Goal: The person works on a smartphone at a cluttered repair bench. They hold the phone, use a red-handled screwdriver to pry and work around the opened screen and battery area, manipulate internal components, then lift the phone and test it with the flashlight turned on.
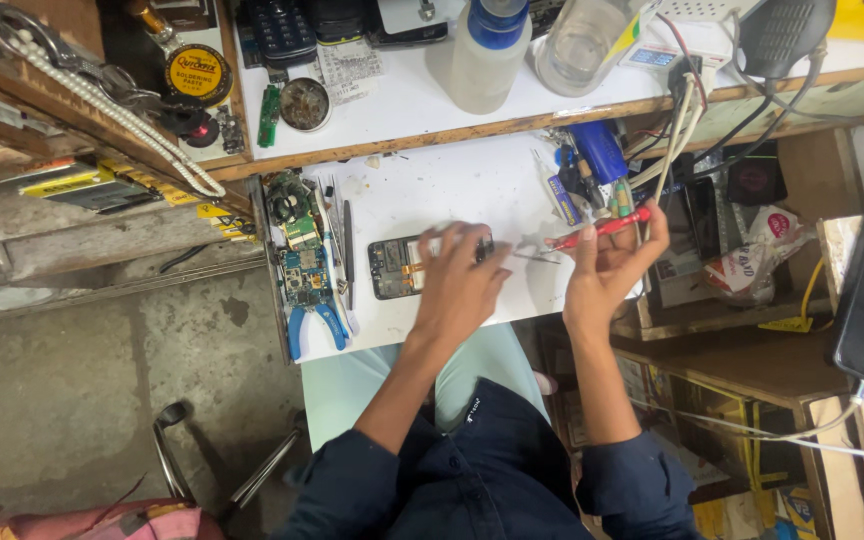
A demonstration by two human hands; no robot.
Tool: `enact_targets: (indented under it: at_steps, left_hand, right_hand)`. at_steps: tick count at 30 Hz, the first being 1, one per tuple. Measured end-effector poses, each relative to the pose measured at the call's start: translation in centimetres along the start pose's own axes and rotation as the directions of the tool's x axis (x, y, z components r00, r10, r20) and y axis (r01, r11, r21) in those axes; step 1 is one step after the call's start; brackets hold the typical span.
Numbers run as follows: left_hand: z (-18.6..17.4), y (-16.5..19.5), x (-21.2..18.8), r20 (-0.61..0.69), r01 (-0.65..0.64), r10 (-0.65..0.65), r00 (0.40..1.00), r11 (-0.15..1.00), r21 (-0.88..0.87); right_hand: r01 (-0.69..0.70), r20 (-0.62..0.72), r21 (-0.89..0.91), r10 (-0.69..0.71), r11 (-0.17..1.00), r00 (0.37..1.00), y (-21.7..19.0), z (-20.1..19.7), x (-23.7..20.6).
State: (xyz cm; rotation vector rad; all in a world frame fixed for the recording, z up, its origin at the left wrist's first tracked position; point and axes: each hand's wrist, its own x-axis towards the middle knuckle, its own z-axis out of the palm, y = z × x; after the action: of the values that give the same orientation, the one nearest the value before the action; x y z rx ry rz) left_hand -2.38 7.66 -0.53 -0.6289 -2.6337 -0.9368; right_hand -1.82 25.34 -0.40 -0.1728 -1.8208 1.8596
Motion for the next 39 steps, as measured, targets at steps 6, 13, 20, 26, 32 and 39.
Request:
enact_targets:
  at_steps: [6,13,20,26,32,39]
  left_hand:
    - [2.8,1.0,2.6,0.170,-0.178,0.175,0.970,0.984,0.004]
    - [4.5,2.7,6.8,0.135,-0.307,0.305,0.943,0.952,-0.006]
    - [6.3,4.6,10.6,0.044,-0.294,0.301,0.953,0.949,-0.110]
    - [3.3,1.2,6.9,-0.032,-0.037,0.034,0.999,0.994,-0.103]
    - [-0.5,-1.6,0.6,-0.063,0.086,-0.086,0.994,0.996,-0.009]
    - [-0.6,-1.5,-1.6,-0.085,0.019,-0.012,0.996,0.996,0.082]
  right_hand:
    - [0.040,-0.037,0.023,-0.040,0.999,0.999,-1.5,-2.1,0.5]
    - [0.098,-0.132,0.174,-0.076,0.980,0.988,-3.3,-5.0,1.9]
    - [0.064,-0.175,0.191,-0.030,0.979,0.984,-4.2,-5.7,2.5]
    - [0.046,-0.075,-0.081,-0.052,0.996,0.996,-1.3,-3.9,1.2]
    - [0.046,0.068,0.009,-0.047,0.999,0.997,3.1,0.7,0.8]
    - [0.093,0.119,0.016,-0.094,0.996,0.988,6.1,4.0,1.3]
